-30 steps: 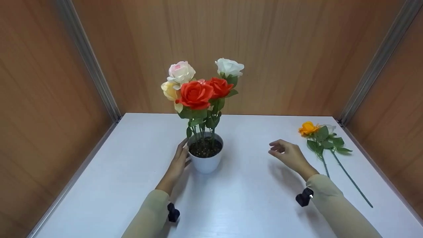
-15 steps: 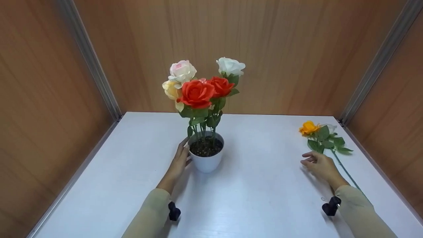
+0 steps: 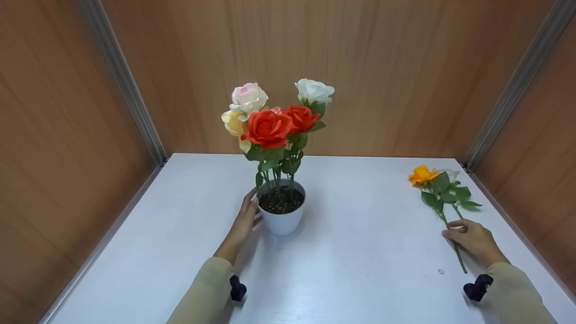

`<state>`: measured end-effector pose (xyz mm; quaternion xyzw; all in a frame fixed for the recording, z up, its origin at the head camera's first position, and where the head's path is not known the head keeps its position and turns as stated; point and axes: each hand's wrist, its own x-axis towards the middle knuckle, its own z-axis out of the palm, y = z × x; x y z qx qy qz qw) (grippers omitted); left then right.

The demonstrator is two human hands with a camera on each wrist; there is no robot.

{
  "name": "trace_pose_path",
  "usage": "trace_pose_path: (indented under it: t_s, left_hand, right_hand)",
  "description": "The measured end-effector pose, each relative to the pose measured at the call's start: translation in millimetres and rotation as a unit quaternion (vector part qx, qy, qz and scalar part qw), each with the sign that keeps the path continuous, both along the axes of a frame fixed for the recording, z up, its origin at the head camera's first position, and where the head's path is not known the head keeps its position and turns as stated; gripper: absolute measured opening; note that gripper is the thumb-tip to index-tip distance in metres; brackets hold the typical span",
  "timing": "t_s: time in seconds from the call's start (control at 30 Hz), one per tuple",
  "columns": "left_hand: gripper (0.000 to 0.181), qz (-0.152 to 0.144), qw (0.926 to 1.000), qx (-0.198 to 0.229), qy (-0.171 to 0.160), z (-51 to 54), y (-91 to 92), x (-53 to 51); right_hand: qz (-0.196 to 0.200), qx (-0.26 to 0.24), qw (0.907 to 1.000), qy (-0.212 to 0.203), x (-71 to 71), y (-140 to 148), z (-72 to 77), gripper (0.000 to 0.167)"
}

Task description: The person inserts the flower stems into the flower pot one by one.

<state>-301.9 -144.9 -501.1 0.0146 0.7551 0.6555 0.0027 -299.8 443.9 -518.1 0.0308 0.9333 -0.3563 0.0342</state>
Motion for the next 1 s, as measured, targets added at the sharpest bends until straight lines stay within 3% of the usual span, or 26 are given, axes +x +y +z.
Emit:
trace_pose_path:
  t_s: [0.17,0.33,0.5,0.63,1.0]
  left_hand:
    - [0.059,-0.002,1.0000,-0.009,0.004,-0.1,1.2,1.3]
    - [0.058,-0.002,0.9999,-0.008,0.008,-0.2,1.1,2.1]
    - [0.057,0.002,1.0000,-0.006,0.006,-0.1,1.6,2.3]
    - [0.057,-0.004,0.9999,-0.003,0.009,-0.1,0.8,1.9]
    - [0.056,-0.009,0.9999,0.000,0.004,0.6,-1.6,1.7]
  right_hand:
    - [0.007,-0.025,0.9978,-0.061,0.6,9.4,2.3,0.072]
    - [0.019,-0.072,0.9917,-0.105,0.6,9.7,5.6,0.061]
    - [0.031,-0.071,0.9907,-0.112,0.1,2.5,7.7,0.043]
    - [0.038,-0.067,0.9908,-0.111,-2.0,-5.2,10.8,0.038]
    - [0.075,-0.146,0.9781,-0.129,-5.5,-26.0,12.1,0.031]
